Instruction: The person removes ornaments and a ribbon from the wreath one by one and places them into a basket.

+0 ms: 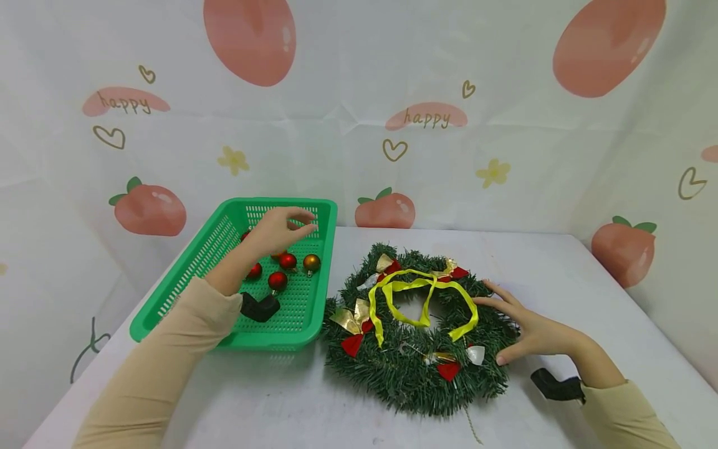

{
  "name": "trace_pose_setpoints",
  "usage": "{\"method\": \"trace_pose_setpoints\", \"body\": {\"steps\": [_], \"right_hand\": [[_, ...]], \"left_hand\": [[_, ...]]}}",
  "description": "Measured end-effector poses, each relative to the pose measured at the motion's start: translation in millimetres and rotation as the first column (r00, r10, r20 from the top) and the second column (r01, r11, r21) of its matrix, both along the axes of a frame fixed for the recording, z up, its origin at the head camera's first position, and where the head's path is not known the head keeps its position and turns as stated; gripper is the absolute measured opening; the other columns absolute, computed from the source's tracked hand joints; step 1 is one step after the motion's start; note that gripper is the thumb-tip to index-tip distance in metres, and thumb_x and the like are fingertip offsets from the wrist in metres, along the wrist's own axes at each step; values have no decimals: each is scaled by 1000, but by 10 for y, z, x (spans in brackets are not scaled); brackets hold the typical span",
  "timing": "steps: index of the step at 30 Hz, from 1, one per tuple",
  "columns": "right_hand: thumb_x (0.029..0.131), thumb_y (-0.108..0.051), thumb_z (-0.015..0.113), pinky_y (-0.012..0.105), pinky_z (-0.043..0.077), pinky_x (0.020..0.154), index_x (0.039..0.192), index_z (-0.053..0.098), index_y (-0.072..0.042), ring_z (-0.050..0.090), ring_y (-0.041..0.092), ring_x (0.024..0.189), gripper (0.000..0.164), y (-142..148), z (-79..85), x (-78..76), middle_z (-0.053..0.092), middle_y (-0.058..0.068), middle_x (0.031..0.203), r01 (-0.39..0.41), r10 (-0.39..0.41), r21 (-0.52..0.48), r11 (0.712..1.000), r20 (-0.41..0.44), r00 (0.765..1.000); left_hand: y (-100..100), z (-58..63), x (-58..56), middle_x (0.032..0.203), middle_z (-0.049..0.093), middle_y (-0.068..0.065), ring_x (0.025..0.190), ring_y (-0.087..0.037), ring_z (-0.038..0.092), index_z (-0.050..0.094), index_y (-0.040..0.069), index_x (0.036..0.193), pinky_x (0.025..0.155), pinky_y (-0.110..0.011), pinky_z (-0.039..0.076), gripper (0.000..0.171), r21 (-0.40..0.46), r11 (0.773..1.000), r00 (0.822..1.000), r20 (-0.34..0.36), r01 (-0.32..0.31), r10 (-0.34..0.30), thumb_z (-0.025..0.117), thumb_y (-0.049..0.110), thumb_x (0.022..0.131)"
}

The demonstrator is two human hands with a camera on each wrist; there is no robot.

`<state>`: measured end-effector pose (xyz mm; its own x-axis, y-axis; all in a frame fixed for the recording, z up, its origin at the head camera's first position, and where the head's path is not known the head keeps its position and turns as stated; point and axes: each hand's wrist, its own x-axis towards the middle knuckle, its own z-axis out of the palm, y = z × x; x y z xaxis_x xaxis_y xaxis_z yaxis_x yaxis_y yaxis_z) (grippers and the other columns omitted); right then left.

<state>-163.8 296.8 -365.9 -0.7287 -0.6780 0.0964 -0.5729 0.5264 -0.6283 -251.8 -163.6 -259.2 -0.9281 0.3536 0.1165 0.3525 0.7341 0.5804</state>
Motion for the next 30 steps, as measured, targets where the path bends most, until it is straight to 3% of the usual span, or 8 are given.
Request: {"method": "trace_pose_setpoints", "body": {"steps": [5, 10, 13, 20, 23, 26, 30], "right_hand": [[68, -16, 82, 81, 26, 79, 144, 30, -9, -6, -26, 126, 92, 6, -10, -2, -7, -8, 157, -4, 4, 1, 1000, -9, 1000], [68, -17, 82, 80, 27, 79, 144, 30, -11, -6, -26, 126, 92, 12, -16, -5, -8, -14, 155, 0, 0, 7, 1000, -13, 1000], [68, -18, 82, 80, 27, 79, 144, 31, -11, -6, -26, 127, 92, 14, -17, -8, -9, -18, 154, 0, 0, 10, 1000, -16, 1000], [69, -17, 81, 80, 27, 79, 144, 30, -11, -6, -26, 126, 92, 16, -17, -8, -8, -9, 157, 0, 0, 8, 1000, -6, 1000], [69, -17, 81, 80, 27, 79, 144, 30, -11, -7, -26, 126, 92, 19, -20, -9, -9, -16, 155, 3, -3, 8, 1000, -3, 1000], [69, -17, 81, 80, 27, 79, 144, 30, -10, -7, -26, 126, 92, 22, -24, -12, -9, -10, 156, 0, 0, 10, 1000, -6, 1000], [69, -17, 81, 80, 28, 79, 144, 30, -10, -7, -26, 127, 92, 20, -25, -12, -6, 8, 158, -3, 3, 10, 1000, -9, 1000]], "left_hand": [[259, 52, 174, 119, 63, -17, 104, -35, 62, 60, 4, 123, 87, -43, 52, 34, -16, 994, 994, -35, 104, -105, 55, 21, 94], [476, 90, 306, 115, 65, -14, 99, -30, 64, 62, 5, 120, 79, -37, 55, 33, -26, 984, 984, -25, 177, -178, 57, 23, 93], [594, 94, 362, 113, 66, -13, 97, -28, 65, 63, 5, 118, 78, -34, 55, 32, -24, 975, 975, -8, 223, -223, 58, 22, 92], [849, 18, 420, 112, 67, -12, 96, -24, 67, 64, 4, 116, 80, -28, 55, 31, -23, 945, 945, 25, 326, -325, 61, 22, 91], [961, -27, 434, 112, 68, -11, 95, -22, 68, 65, 5, 116, 78, -25, 55, 31, -14, 937, 936, 55, 350, -349, 61, 23, 91], [1069, -63, 451, 112, 68, -11, 94, -21, 68, 64, 5, 117, 76, -23, 55, 32, -15, 935, 933, 82, 354, -352, 62, 24, 90], [1180, -122, 460, 116, 66, -12, 99, -23, 66, 63, 6, 119, 80, -24, 54, 35, -32, 945, 941, 114, 325, -319, 63, 25, 89]]}}
